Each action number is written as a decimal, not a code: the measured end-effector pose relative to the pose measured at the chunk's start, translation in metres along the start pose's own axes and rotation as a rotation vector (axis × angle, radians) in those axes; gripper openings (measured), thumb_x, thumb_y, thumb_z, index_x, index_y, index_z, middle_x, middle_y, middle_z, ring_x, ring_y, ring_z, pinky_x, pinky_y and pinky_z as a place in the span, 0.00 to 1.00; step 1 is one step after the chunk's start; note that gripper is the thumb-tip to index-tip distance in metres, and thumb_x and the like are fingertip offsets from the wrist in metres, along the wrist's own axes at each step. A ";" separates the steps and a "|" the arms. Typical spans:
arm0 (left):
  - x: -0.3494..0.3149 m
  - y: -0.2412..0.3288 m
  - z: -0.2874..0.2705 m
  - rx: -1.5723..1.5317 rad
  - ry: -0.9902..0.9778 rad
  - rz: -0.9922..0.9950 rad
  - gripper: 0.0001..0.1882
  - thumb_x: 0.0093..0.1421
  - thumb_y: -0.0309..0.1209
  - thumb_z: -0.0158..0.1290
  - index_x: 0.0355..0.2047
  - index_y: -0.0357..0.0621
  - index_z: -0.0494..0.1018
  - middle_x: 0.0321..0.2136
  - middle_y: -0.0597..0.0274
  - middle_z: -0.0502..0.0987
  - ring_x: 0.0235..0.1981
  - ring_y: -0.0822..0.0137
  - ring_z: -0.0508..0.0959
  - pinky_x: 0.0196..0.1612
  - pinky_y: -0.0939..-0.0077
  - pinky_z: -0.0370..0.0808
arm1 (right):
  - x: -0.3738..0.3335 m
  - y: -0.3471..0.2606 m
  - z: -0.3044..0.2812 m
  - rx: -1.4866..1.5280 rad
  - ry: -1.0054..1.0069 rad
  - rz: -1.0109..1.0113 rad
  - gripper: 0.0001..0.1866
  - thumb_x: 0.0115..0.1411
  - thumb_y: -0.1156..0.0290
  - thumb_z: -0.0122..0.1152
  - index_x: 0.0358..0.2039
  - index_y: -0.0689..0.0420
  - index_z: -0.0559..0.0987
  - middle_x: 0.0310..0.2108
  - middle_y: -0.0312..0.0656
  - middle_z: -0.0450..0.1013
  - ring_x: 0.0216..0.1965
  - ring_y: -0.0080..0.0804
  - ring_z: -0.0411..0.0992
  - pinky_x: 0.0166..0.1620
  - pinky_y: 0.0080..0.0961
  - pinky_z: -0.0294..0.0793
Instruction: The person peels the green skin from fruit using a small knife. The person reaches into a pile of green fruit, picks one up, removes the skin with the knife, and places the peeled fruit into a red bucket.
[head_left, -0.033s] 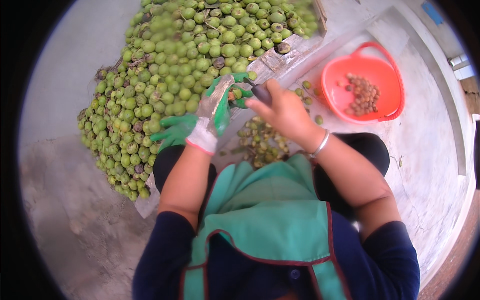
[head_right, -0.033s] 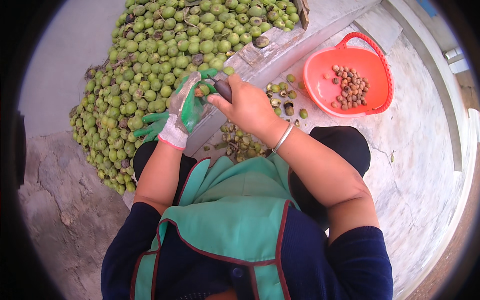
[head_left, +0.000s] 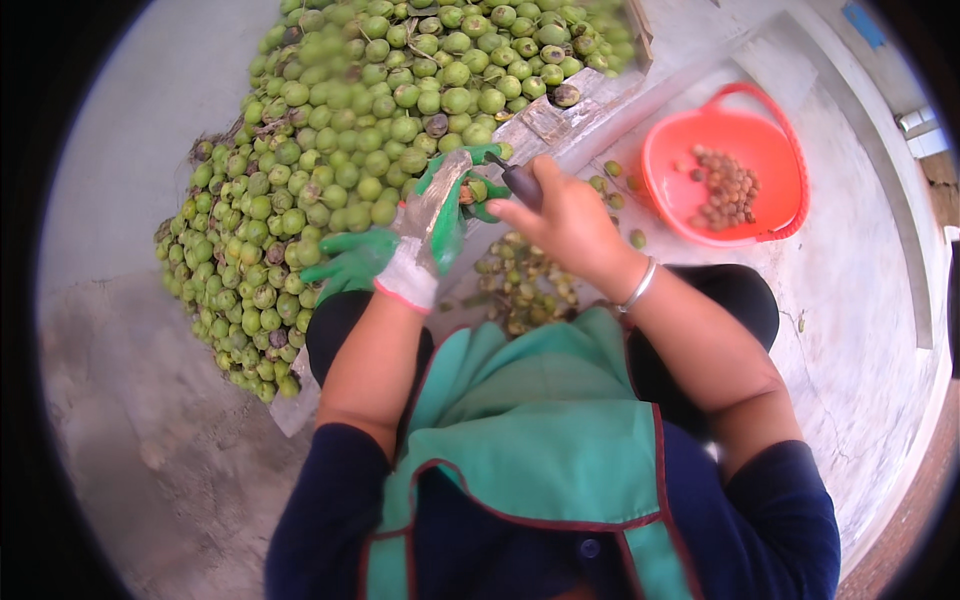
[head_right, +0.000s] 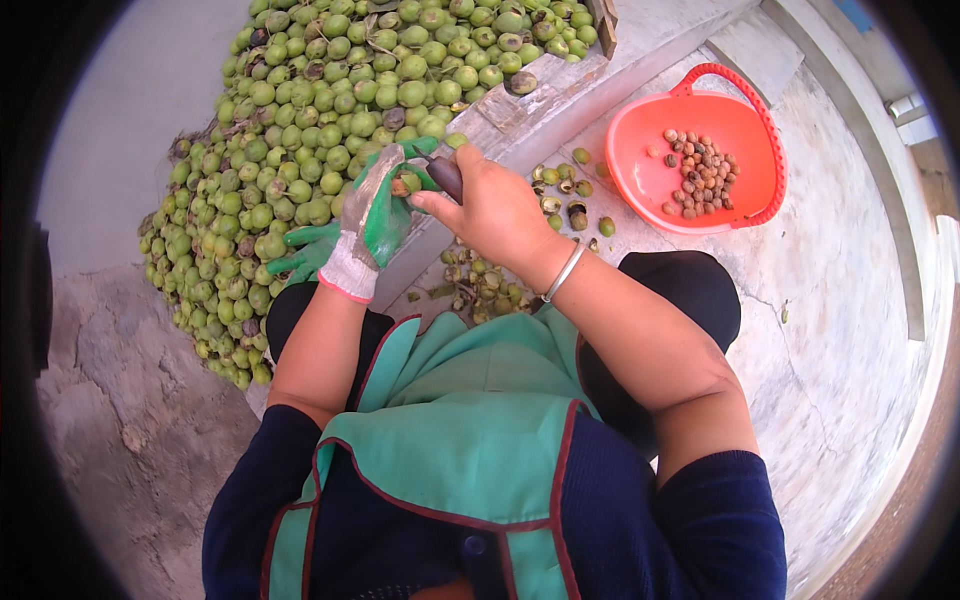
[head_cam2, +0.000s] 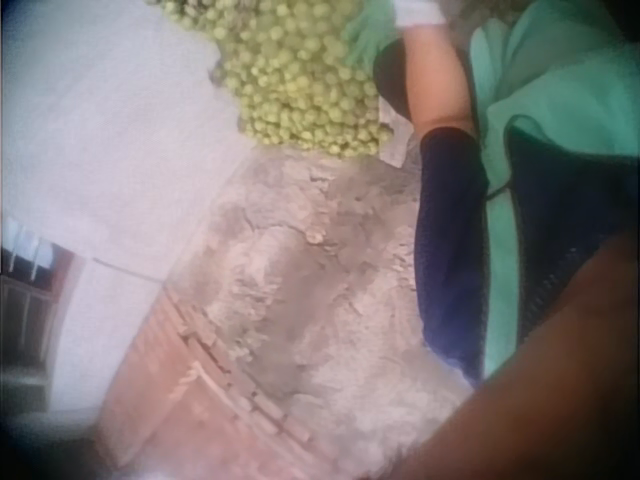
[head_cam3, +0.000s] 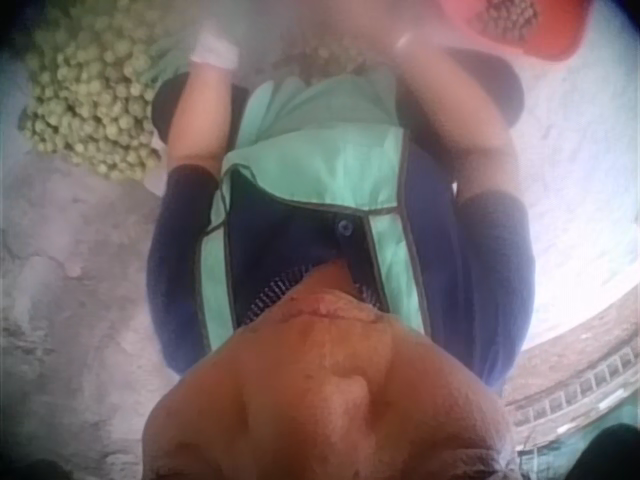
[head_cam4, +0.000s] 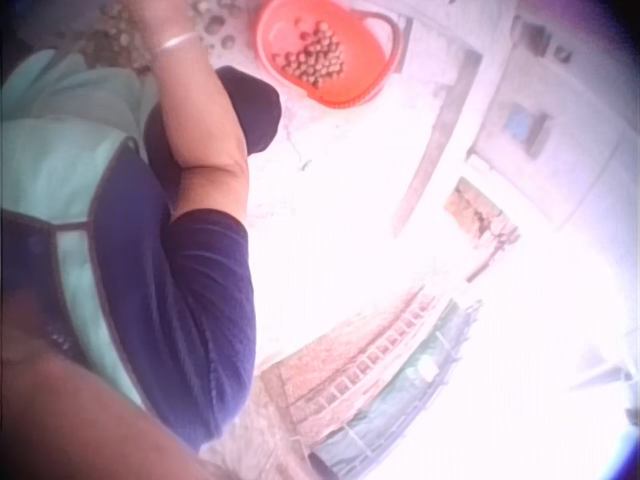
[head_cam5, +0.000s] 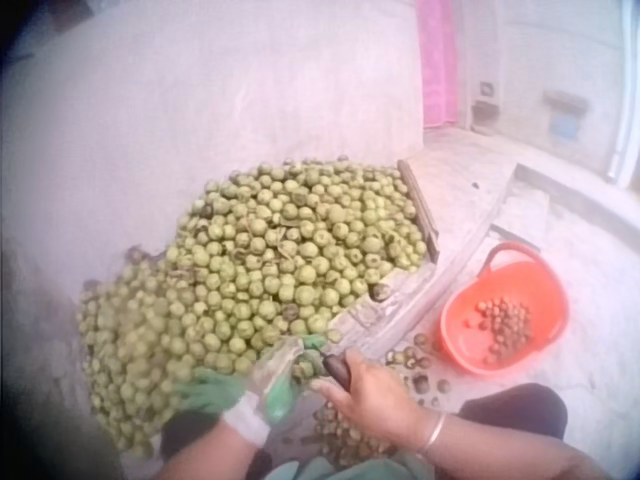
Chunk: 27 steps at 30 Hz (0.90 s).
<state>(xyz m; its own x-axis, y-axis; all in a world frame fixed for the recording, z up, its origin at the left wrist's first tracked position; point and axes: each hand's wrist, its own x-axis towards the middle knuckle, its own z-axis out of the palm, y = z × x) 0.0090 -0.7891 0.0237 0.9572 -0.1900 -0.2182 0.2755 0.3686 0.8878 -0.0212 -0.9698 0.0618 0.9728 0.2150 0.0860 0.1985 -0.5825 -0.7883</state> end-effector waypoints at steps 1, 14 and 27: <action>-0.003 -0.003 0.000 0.017 0.023 0.018 0.17 0.66 0.37 0.46 0.48 0.37 0.70 0.32 0.63 0.74 0.33 0.72 0.76 0.37 0.76 0.76 | 0.002 -0.003 -0.001 -0.008 -0.005 0.006 0.25 0.54 0.53 0.63 0.36 0.62 0.69 0.26 0.55 0.74 0.30 0.55 0.75 0.34 0.45 0.73; -0.015 0.005 0.003 -0.017 -0.126 -0.050 0.23 0.68 0.41 0.41 0.56 0.39 0.64 0.31 0.64 0.73 0.29 0.73 0.75 0.34 0.79 0.76 | 0.011 0.010 0.009 0.434 -0.056 0.057 0.16 0.51 0.65 0.58 0.36 0.62 0.71 0.22 0.47 0.70 0.25 0.40 0.71 0.33 0.35 0.71; 0.045 -0.074 -0.028 -0.449 -0.303 -0.309 0.17 0.67 0.39 0.42 0.51 0.44 0.68 0.43 0.65 0.74 0.42 0.67 0.75 0.46 0.70 0.73 | -0.010 0.020 0.004 0.002 0.151 -0.335 0.14 0.49 0.67 0.65 0.32 0.56 0.68 0.28 0.48 0.70 0.33 0.51 0.71 0.36 0.42 0.70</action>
<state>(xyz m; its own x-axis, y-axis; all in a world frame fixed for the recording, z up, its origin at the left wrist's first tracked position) 0.0341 -0.7989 -0.0630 0.7781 -0.5743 -0.2545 0.6087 0.5894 0.5310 -0.0279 -0.9806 0.0432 0.8605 0.2752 0.4288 0.5091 -0.4980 -0.7020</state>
